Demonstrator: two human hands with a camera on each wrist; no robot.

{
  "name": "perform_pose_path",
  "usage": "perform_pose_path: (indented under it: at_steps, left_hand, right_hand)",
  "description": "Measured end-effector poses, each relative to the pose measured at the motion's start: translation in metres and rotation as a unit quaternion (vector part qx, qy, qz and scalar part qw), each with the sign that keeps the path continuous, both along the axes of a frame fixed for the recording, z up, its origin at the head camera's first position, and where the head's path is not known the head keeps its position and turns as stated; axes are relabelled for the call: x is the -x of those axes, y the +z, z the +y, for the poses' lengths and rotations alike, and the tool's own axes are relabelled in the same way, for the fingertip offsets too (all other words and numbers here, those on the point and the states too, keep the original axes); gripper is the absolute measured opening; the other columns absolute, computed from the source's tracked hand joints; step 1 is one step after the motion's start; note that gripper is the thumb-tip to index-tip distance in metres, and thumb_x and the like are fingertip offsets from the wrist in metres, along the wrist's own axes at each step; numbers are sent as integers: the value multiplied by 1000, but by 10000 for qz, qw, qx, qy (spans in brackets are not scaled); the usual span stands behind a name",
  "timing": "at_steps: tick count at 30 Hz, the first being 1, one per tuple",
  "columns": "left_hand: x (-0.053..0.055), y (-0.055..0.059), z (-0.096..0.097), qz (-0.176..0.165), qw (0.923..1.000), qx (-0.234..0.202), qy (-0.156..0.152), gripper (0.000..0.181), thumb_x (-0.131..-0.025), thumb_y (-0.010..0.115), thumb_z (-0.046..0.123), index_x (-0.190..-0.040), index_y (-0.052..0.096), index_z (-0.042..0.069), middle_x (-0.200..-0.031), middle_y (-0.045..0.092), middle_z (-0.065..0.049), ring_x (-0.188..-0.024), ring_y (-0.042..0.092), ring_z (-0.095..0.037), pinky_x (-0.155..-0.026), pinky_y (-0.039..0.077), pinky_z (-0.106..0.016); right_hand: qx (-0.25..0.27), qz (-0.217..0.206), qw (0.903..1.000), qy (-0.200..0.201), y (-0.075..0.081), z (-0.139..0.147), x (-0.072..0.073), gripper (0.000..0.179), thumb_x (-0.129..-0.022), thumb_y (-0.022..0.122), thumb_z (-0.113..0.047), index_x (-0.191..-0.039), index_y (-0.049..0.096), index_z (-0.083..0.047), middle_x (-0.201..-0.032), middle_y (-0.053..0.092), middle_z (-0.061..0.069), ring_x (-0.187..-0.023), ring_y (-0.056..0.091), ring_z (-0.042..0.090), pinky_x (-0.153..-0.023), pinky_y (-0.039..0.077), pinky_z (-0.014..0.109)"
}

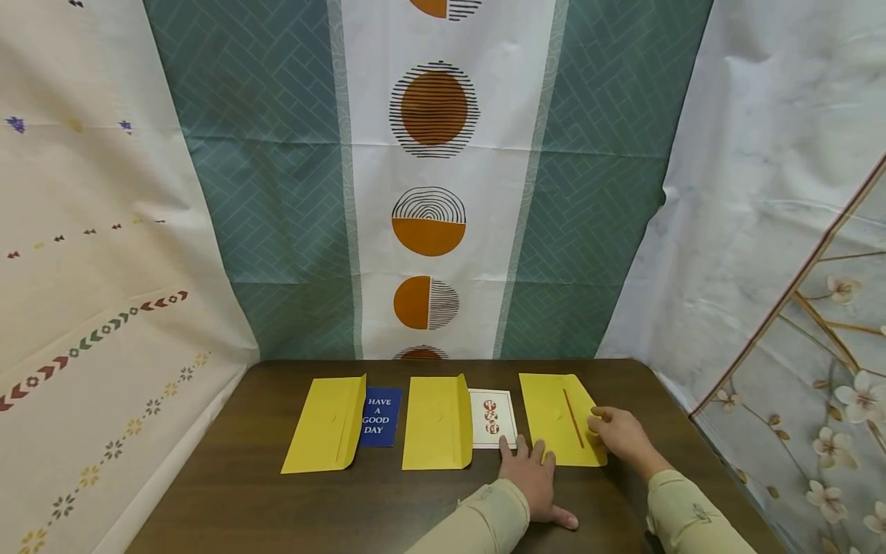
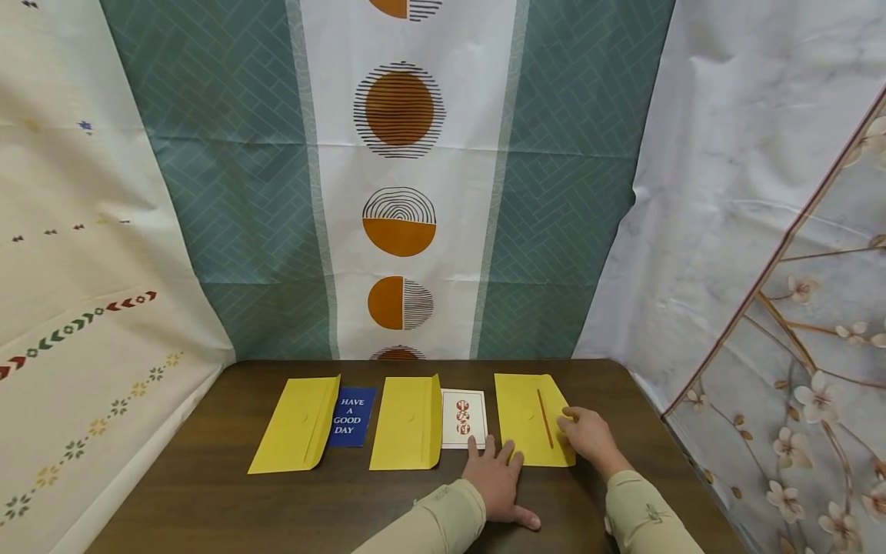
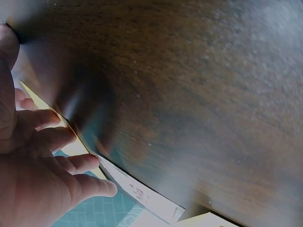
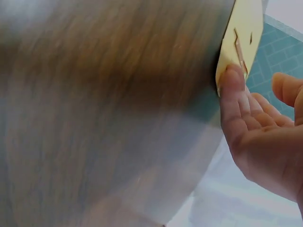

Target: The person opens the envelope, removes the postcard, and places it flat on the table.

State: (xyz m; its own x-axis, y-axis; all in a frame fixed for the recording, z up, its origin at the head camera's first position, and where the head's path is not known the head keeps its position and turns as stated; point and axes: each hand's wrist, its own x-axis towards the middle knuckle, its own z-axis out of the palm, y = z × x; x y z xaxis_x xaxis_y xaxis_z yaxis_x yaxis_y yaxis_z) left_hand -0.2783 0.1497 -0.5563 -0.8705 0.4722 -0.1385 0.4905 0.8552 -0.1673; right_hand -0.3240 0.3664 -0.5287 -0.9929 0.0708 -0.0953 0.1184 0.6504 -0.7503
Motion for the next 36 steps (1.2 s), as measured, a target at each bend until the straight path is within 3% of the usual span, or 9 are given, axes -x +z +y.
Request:
perform_pose_path:
  at_steps: [2, 6, 9, 12, 19, 22, 28, 33, 36]
  left_hand:
    - [0, 0, 0, -10, 10000, -24, 3, 107, -71, 49, 105, -160, 43, 47, -170, 37, 20, -159, 39, -24, -125, 34, -62]
    - [-1, 3, -1, -66, 9999, -88, -19, 107, -71, 51, 105, -160, 44, 46, -169, 38, 19, -159, 39, -24, -125, 34, -61]
    - [-3, 7, -3, -157, 9997, -163, -27, 108, -72, 52, 104, -161, 43, 44, -171, 37, 17, -160, 37, -25, -127, 32, -62]
    - [-4, 10, -5, -219, 9995, -229, -13, 108, -73, 53, 102, -162, 43, 42, -172, 36, 15, -160, 36, -26, -128, 30, -62]
    - [0, 3, -2, -162, 9997, -178, 51, 107, -71, 54, 103, -160, 44, 44, -170, 38, 17, -159, 38, -25, -126, 33, -61]
    - [0, 3, -1, -193, 9997, -137, 70, 107, -71, 54, 103, -160, 44, 45, -170, 37, 18, -159, 38, -24, -126, 33, -61]
    - [-2, 4, -4, -317, 9991, -239, 136, 109, -73, 53, 102, -163, 40, 43, -173, 33, 16, -162, 33, -23, -128, 29, -60]
    - [-5, 1, -4, -426, 9979, -432, 247, 107, -75, 55, 100, -164, 39, 41, -174, 30, 15, -165, 27, -21, -131, 26, -56]
    - [-9, 3, -6, -452, 9974, -477, 285, 105, -77, 54, 98, -164, 40, 41, -175, 29, 15, -166, 24, -20, -133, 22, -54]
  right_hand:
    - [601, -218, 9979, -108, 2, -2, 0, 54, -111, 54, -20, -148, 47, 18, -114, 73, 26, -90, 75, 22, -78, 64, 38]
    - [1475, -621, 9870, -168, 5, -3, -1, 60, -114, 48, -24, -153, 36, 21, -128, 67, 33, -95, 74, 22, -82, 64, 37]
    - [1887, -887, 9779, -146, 5, -2, -2, 65, -116, 45, -27, -156, 28, 21, -135, 64, 35, -97, 73, 20, -83, 64, 37]
    - [2191, -1050, 9699, -190, 4, 0, -2, 68, -116, 45, -29, -157, 25, 21, -130, 66, 29, -96, 72, 18, -84, 63, 36]
    - [2682, -1170, 9556, -351, 0, 3, 0, 67, -115, 48, -34, -156, 31, 17, -118, 73, 12, -95, 71, 16, -83, 61, 31]
    - [2613, -1216, 9573, -215, -4, 1, 0, 65, -115, 50, -30, -159, 30, 13, -109, 72, 7, -89, 66, 14, -79, 59, 29]
    - [1931, -971, 9763, -68, -8, -9, 1, 68, -105, 65, -13, -161, 34, 9, -72, 57, 0, -65, 52, 14, -63, 50, 30]
    - [1591, -810, 9834, -324, -9, -14, 2, 68, -102, 68, -10, -161, 38, 6, -72, 54, 2, -64, 50, 17, -62, 48, 33]
    - [1653, -797, 9817, -504, -10, -15, 3, 69, -101, 68, -9, -162, 38, 4, -71, 54, 0, -63, 50, 15, -62, 49, 31]
